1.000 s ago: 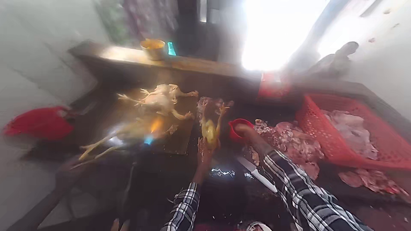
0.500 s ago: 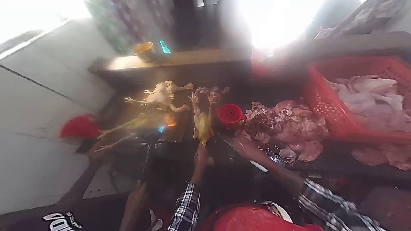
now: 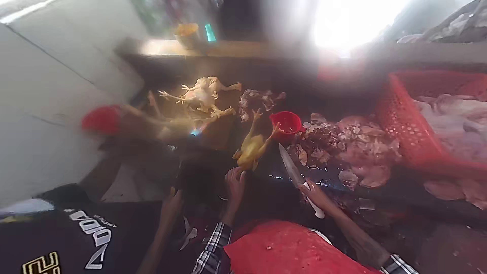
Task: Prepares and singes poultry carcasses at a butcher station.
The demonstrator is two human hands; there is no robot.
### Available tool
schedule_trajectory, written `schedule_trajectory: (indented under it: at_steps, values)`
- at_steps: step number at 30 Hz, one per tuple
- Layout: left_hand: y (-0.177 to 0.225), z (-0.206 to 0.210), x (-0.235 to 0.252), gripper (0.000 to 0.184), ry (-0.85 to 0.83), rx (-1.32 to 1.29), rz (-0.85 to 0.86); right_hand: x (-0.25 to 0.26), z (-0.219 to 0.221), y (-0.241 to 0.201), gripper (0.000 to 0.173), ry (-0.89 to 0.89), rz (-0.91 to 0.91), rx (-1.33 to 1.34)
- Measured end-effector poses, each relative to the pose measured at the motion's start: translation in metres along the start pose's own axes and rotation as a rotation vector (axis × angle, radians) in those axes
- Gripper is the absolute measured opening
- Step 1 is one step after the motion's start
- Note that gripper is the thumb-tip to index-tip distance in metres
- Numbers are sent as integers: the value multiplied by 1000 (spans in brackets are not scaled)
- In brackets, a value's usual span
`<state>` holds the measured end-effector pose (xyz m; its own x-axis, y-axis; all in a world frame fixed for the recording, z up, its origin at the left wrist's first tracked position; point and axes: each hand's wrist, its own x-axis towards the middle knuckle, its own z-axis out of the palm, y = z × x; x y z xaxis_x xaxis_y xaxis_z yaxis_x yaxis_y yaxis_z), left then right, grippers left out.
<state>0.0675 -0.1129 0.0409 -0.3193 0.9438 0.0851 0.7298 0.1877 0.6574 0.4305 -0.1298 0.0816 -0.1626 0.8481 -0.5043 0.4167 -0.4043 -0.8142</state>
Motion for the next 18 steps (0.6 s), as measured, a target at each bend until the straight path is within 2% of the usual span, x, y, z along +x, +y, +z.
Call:
schedule_trajectory:
  at_steps: [2, 4, 8, 12, 15, 18]
  values:
    - [19, 10, 12, 46, -8, -70, -51, 7, 13, 7, 58, 55, -77, -207]
    - [22, 23, 20, 44, 63, -71, -83, 16, 27, 3, 59, 85, -143, -387]
    - [20, 25, 30, 34, 37, -12, -78, 33, 55, -41, 56, 58, -280, -692]
    - [19, 12, 33, 32, -116, -69, -121, 62, 95, -91, 57, 1, -388, -791]
    - [13, 9, 29, 30, -92, -187, -150, 70, 125, -130, 58, -22, -429, -885]
    - [9, 9, 25, 29, -54, -228, -136, 80, 145, -140, 57, 0, -471, -905]
